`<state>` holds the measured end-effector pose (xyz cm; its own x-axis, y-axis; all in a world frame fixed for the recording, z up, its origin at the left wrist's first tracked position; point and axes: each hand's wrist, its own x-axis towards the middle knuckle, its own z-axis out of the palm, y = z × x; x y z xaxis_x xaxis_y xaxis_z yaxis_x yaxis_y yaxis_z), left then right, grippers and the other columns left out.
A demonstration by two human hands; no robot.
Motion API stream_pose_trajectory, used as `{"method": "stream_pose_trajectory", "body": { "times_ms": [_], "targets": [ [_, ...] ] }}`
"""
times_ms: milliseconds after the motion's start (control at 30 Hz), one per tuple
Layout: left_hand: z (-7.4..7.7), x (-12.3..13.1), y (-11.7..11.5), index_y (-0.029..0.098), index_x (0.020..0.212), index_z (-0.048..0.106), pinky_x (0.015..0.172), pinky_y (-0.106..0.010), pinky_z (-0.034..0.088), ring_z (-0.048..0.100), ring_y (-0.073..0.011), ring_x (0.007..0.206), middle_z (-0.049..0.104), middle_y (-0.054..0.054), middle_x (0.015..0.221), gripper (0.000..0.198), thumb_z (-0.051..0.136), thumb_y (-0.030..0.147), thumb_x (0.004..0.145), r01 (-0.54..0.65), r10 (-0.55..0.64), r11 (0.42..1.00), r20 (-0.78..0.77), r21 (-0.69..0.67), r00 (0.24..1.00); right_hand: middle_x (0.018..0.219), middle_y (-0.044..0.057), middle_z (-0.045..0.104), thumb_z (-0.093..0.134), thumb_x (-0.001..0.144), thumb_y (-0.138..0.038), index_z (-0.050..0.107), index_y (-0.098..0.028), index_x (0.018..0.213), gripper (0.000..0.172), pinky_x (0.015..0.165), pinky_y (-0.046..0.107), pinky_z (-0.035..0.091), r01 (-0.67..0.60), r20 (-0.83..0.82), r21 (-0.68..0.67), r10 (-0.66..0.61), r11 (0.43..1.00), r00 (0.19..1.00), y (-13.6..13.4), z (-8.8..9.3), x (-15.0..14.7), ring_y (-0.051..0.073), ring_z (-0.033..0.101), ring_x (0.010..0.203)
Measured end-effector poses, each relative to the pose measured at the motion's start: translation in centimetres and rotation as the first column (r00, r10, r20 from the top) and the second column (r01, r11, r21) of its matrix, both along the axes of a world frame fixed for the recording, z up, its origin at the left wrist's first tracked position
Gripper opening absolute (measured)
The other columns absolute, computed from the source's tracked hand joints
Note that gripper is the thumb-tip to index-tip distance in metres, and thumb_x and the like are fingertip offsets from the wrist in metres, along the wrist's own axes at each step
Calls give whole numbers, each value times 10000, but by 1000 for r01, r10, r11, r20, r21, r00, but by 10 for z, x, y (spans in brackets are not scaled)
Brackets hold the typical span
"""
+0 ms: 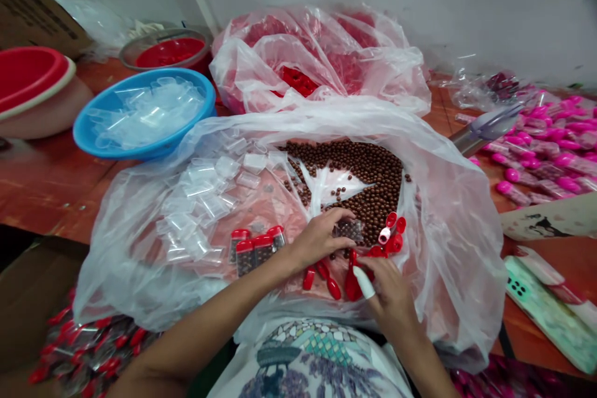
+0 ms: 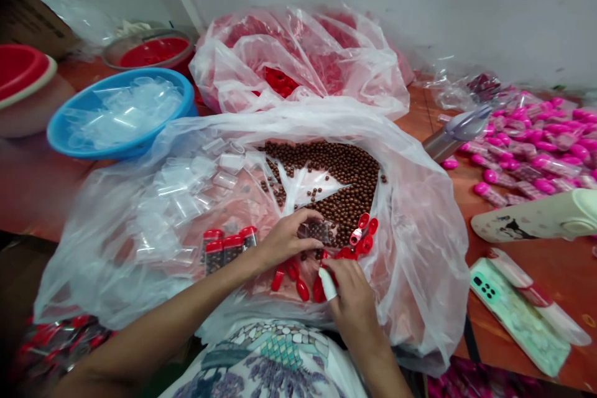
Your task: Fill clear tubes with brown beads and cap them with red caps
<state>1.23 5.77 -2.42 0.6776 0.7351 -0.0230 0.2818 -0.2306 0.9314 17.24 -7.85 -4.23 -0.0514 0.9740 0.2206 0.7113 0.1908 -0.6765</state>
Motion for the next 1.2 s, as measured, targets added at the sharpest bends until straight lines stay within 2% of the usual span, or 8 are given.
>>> {"method": "stream_pose_trajectory", "body": {
  "times_ms": [133, 300, 433, 667, 800, 967, 1100, 1200],
  "targets": [
    [6, -17, -10, 207, 1140, 524, 933, -314, 392, 539, -199, 1050, 583, -45, 1148, 456, 677, 250, 713, -50, 51, 998, 43, -26, 998, 1171, 108, 570, 425, 890, -181, 412, -201, 1307, 418, 914, 410, 445, 106, -36, -4, -106, 994, 994, 15, 4, -5, 218, 538, 1071],
    [10, -35, -20, 200, 1104, 548, 931, -310, 390, 544, -194, 1043, 596, -43, 1129, 404, 669, 212, 718, -81, 84, 996, 85, -38, 993, 1164, 75, 591, 461, 854, -175, 498, -232, 1220, 372, 916, 382, 454, -73, -118, -67, 65, 995, 991, 36, 2, -12, 210, 556, 1071],
    [10, -51, -26, 203, 1109, 561, 902, -317, 408, 557, -199, 1011, 611, -45, 1100, 423, 687, 243, 706, -140, 141, 989, 33, -51, 989, 1013, 56, 622, 483, 827, -174, 578, -227, 1037, 236, 832, 357, 484, -87, -140, -109, 72, 990, 988, 39, 2, -16, 208, 586, 960],
    [8, -83, -38, 224, 1195, 540, 923, -327, 396, 534, -202, 1040, 584, -47, 1130, 537, 713, 279, 690, -325, 325, 946, 0, -10, 946, 893, 91, 586, 547, 840, -304, 634, -193, 910, 157, 748, 393, 432, -82, 352, -113, 117, 990, 929, 26, 16, -36, 247, 520, 844],
    [5, -92, -48, 226, 1158, 596, 855, -294, 422, 549, -181, 939, 569, -33, 989, 498, 719, 314, 683, -364, 363, 930, -36, -50, 931, 895, 98, 610, 609, 792, -256, 638, -190, 941, 166, 775, 410, 423, -143, 430, -160, 199, 977, 881, 21, 11, -52, 273, 522, 892],
    [1, -93, -62, 205, 1123, 630, 823, -284, 430, 561, -179, 899, 593, -38, 959, 483, 726, 344, 671, -413, 422, 885, -3, -214, 906, 1054, 76, 630, 542, 828, -218, 573, -215, 1100, 274, 843, 390, 447, -88, 25, -187, 95, 978, 995, 21, 8, -50, 239, 557, 984],
    [0, -88, -68, 156, 1126, 624, 781, -283, 459, 592, -170, 830, 657, -57, 933, 474, 704, 340, 697, -375, 453, 806, 70, -457, 889, 1096, 46, 617, 562, 842, -322, 580, -257, 1130, 295, 890, 372, 446, 23, -304, -267, -107, 963, 947, 25, 16, -48, 211, 574, 1009],
    [1, -81, -70, 148, 1147, 611, 693, -275, 485, 596, -139, 710, 674, -55, 876, 503, 709, 333, 690, -337, 493, 714, 98, -613, 865, 1087, 47, 590, 524, 871, -325, 566, -283, 1199, 333, 938, 383, 407, -17, -337, -242, -67, 970, 939, 30, 20, -51, 205, 543, 1043]
  ]
}}
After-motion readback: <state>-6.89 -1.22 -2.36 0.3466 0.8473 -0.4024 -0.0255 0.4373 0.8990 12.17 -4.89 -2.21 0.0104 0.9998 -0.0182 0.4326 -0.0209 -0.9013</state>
